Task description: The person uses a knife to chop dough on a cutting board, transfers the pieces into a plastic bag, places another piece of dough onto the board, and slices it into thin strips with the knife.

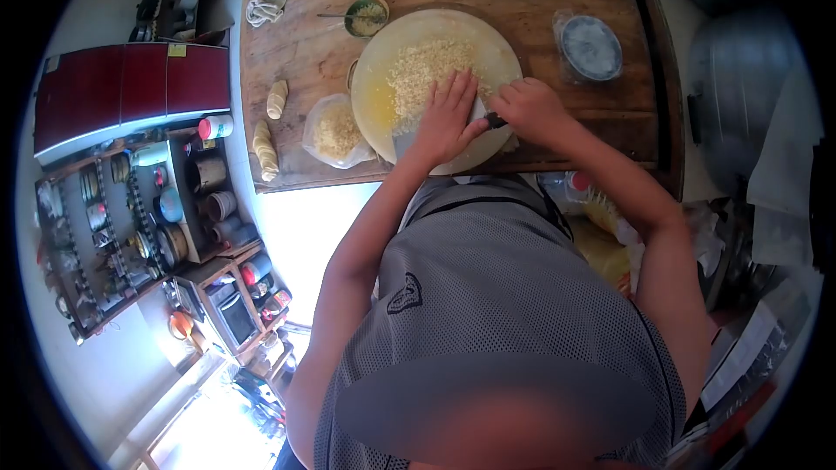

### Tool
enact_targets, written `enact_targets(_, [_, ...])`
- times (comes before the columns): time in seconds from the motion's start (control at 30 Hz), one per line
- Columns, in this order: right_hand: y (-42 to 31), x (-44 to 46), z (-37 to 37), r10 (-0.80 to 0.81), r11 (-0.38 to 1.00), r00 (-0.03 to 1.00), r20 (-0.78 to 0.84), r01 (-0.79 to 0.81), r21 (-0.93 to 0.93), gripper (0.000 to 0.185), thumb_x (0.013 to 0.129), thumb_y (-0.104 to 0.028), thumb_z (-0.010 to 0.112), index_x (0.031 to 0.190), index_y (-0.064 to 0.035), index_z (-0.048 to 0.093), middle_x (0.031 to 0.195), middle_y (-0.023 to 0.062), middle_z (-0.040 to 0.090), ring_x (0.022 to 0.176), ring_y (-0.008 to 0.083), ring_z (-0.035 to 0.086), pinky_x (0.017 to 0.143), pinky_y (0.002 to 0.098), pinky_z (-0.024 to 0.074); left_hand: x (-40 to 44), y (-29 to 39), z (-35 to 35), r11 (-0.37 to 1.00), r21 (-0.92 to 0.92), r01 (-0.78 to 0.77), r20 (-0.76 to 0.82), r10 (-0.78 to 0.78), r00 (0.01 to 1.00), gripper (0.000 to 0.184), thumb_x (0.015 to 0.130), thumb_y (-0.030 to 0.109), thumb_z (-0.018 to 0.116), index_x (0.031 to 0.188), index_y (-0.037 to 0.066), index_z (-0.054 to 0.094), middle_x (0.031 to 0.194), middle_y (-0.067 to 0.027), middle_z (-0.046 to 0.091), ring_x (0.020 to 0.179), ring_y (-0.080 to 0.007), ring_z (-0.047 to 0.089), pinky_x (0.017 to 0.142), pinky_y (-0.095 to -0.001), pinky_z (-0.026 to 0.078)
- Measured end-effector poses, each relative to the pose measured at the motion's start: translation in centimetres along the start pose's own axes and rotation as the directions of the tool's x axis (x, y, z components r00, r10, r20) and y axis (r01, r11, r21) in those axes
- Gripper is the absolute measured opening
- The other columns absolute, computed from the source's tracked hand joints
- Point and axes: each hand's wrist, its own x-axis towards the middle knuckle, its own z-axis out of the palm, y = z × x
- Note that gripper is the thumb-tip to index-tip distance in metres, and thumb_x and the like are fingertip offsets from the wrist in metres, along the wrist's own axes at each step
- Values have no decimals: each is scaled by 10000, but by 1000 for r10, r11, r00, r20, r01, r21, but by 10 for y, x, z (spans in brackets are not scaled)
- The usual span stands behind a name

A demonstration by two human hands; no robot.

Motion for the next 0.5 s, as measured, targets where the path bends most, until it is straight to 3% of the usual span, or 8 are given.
enact_targets(0.17, [10, -11, -16, 47, 999, 999, -18, -46, 11, 69, 793, -152, 617, 842, -122, 579, 814, 56, 623, 805, 260, 662, 691, 403, 510, -5, -13, -3, 999, -2, 53, 10, -53, 999, 816, 1005, 563, 470, 1597, 29, 292, 1680, -182, 242, 1569, -366, 174, 1266, -539, 79])
enact_targets(0.5, [8, -85, -70, 343, 927, 939, 2, -339, -161, 137, 730, -102, 651, 841, -116, 573, 793, 74, 556, 798, 304, 625, 676, 430, 492, -26, -53, 2, 992, 14, 129, 58, -129, 990, 777, 1020, 505, 494, 1588, 11, 299, 1673, -201, 244, 1567, -385, 167, 1266, -527, 103])
